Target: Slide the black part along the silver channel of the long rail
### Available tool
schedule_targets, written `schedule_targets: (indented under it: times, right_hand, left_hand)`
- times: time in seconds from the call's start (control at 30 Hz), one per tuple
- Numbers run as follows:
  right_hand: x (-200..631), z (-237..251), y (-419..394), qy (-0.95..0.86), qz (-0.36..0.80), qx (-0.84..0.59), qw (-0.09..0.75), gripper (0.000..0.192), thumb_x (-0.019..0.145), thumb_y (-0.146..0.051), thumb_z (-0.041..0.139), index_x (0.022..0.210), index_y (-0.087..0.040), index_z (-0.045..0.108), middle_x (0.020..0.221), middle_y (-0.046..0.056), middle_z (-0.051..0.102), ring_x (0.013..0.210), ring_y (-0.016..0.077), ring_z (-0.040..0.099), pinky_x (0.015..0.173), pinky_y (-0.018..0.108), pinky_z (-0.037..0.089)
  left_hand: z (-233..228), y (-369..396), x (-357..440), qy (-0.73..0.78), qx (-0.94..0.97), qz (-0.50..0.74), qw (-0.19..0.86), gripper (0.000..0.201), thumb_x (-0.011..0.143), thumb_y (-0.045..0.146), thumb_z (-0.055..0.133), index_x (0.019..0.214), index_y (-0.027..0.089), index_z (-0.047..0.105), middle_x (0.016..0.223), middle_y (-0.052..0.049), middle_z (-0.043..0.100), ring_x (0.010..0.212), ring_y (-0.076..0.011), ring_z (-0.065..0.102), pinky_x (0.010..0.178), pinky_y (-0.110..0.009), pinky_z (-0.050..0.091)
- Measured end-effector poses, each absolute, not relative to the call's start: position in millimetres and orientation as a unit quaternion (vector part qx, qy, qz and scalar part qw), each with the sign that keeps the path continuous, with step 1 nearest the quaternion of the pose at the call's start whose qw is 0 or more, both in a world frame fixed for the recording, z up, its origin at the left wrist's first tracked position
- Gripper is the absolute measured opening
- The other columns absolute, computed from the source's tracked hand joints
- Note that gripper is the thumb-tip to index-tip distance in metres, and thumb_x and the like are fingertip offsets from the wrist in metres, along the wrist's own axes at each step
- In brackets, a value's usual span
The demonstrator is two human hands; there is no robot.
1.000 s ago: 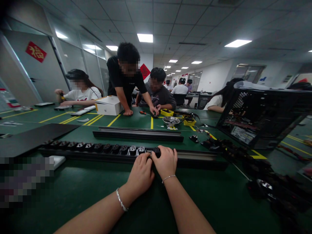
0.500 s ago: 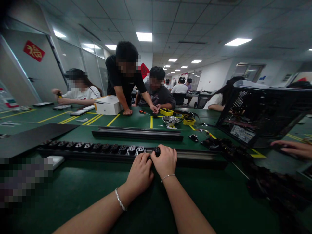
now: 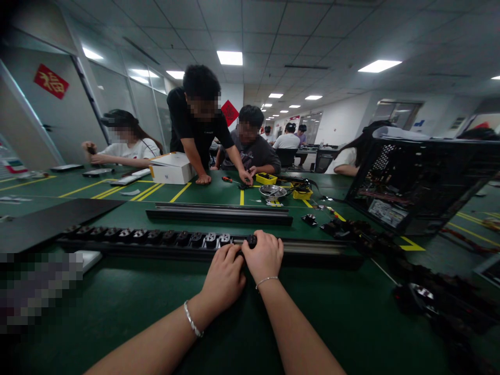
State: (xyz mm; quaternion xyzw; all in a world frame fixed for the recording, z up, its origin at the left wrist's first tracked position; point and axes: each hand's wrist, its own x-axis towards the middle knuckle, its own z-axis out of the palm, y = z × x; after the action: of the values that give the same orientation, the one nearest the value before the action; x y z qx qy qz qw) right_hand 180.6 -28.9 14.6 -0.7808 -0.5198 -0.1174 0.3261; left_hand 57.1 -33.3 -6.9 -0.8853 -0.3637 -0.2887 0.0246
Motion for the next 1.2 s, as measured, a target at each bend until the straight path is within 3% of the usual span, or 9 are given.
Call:
schedule_targets:
  times: [0.9,1.2]
  right_hand:
    - [191.6,10.6,-30.3,-0.508,-0.136,-0.783,0.331,0.028,0.074,-0.032,0.051,0.097,-0.019,0.060,0.104,0.010,0.066,0.106,0.0262,0.051,0.095,0.040,0.028]
    - [192.4,12.2,-31.0,-0.507,-0.138,-0.793,0.309,0.029,0.075,-0.033,0.051,0.098,-0.018,0.060,0.099,0.009,0.066,0.101,0.0248,0.053,0.092,0.037,0.030]
  left_hand:
    - [-9.1,-33.9,56.5,-0.369,-0.885,-0.284,0.028,0.026,0.073,0.017,0.056,0.098,0.016,0.060,0.126,-0.011,0.051,0.123,-0.0289,0.039,0.108,-0.047,0.032]
    - [-9.6,-34.0,56.7,-0.368,-0.885,-0.283,0.027,0.026,0.073,0.018,0.057,0.099,0.016,0.060,0.126,-0.011,0.051,0.124,-0.0294,0.039,0.108,-0.047,0.032]
